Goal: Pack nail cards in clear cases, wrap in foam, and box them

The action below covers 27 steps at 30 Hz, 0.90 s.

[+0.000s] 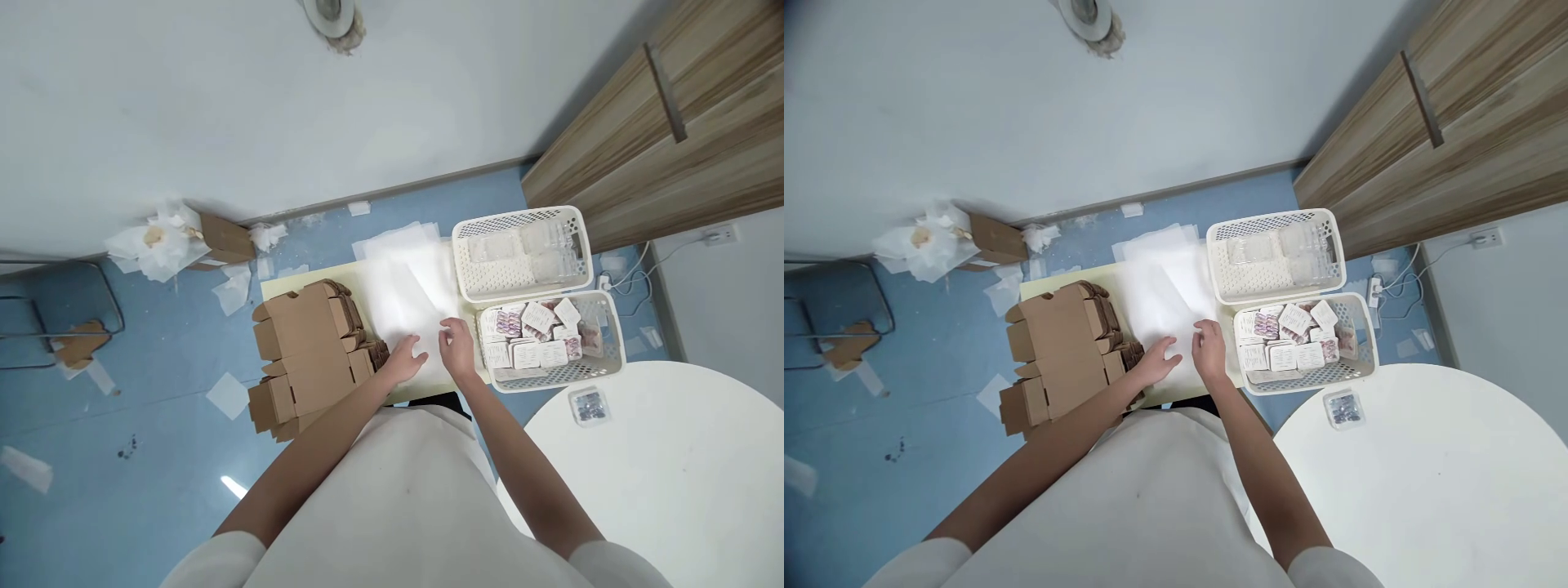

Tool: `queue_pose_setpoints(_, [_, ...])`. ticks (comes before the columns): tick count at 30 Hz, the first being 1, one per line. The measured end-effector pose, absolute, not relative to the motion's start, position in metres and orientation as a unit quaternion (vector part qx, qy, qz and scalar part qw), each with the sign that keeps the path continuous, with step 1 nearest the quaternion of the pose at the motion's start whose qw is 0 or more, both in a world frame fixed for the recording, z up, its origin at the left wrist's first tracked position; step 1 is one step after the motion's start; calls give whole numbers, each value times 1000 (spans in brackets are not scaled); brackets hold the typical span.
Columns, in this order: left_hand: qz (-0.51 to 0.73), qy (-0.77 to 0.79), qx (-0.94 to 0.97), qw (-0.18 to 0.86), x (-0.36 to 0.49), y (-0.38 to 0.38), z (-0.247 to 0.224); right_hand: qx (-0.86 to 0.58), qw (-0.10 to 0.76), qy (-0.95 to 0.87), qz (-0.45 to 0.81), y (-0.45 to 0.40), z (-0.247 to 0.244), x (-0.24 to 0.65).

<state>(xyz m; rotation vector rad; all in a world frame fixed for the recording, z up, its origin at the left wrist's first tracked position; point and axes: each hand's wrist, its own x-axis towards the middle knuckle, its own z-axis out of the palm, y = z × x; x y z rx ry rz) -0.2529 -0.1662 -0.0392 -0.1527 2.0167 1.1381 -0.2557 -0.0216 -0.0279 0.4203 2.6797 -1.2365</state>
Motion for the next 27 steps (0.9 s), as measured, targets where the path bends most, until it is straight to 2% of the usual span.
queue_pose_setpoints(7, [450,804,-21,389,-250,-167,-31,135,71,895,-419,-14,15,-249])
queue_pose_setpoints(13, [484,804,32,344,-242,-169,-4,107,-15,914,-391,-8,82,-212])
queue_pose_setpoints(17, [515,781,42,351,-226,-170,14,144,-97,905,-387,-5,113,-161])
queue_pose_setpoints(22, [591,686,52,421,-199,-161,28,220,-178,893,-349,-4,123,-89])
queue_pose_setpoints(27, [609,676,134,393,-174,-138,33,349,-216,841,-353,-4,116,-24])
